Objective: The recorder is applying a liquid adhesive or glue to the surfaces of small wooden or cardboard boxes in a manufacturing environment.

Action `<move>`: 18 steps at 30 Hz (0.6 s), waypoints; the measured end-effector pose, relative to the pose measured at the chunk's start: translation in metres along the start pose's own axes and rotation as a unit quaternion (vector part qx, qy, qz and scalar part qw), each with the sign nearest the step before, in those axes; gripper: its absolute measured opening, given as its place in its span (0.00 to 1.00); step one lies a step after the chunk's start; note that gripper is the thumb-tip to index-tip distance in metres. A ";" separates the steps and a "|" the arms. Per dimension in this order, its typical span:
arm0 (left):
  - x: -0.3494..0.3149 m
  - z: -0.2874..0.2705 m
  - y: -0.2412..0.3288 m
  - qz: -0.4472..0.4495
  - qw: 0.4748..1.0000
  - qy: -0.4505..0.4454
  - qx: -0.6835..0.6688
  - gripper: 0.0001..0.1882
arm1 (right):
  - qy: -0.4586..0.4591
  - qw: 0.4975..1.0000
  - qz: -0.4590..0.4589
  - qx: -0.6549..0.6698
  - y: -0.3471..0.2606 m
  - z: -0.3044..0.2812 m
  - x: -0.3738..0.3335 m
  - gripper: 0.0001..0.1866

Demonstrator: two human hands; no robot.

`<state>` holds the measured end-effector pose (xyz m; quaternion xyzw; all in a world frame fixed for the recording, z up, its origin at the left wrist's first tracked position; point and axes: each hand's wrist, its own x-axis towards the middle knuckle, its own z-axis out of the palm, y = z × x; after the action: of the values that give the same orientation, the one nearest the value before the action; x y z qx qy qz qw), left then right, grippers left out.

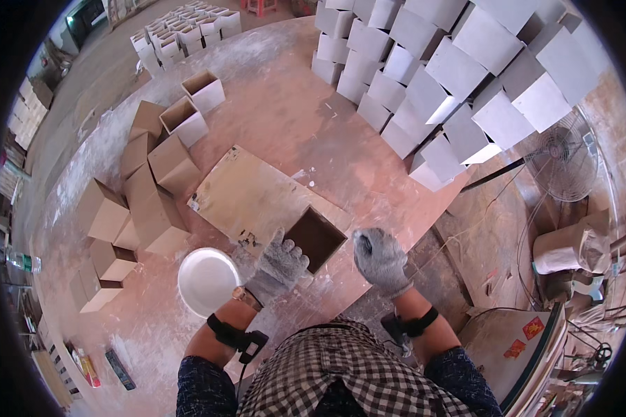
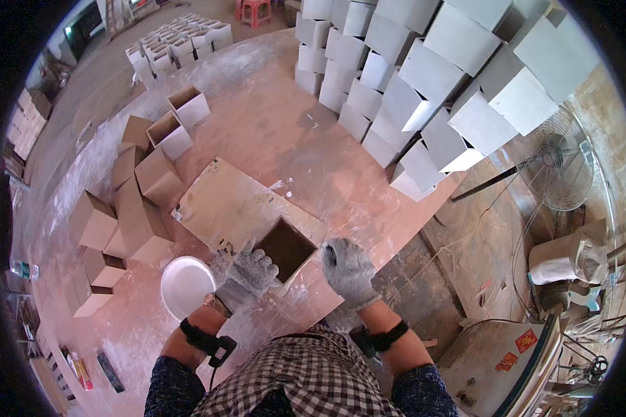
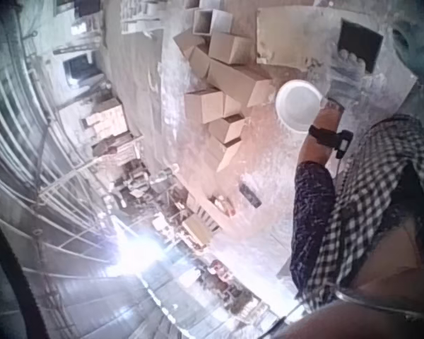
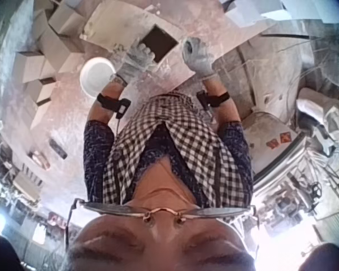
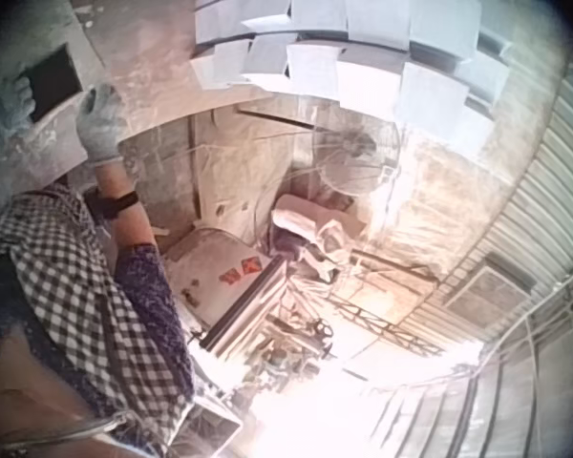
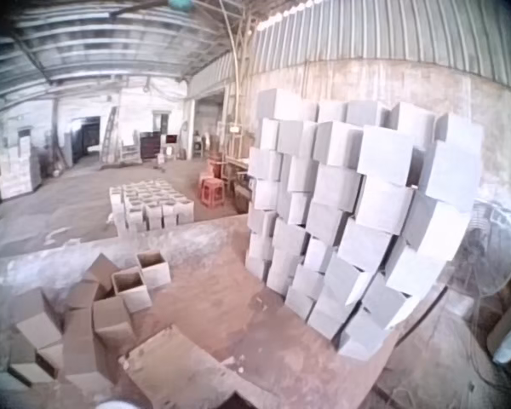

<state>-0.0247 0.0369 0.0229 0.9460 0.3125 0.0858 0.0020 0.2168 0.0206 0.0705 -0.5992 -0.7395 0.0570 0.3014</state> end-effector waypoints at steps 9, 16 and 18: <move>-0.001 -0.006 0.011 -0.063 0.998 0.019 -0.025 0.06 | -0.023 0.997 0.020 -0.069 -0.027 0.044 -0.015 0.05; -0.002 0.004 0.003 -0.041 0.997 0.037 -0.049 0.10 | -0.084 0.995 -0.023 0.042 -0.057 0.037 -0.043 0.07; -0.003 0.001 0.003 -0.042 0.997 0.030 -0.052 0.11 | -0.084 0.984 -0.033 -0.152 -0.040 0.040 -0.029 0.09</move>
<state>-0.0255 0.0328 0.0212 0.9275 0.3474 0.1307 0.0456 0.1648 -0.0064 0.0448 -0.6066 -0.7814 -0.0155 0.1457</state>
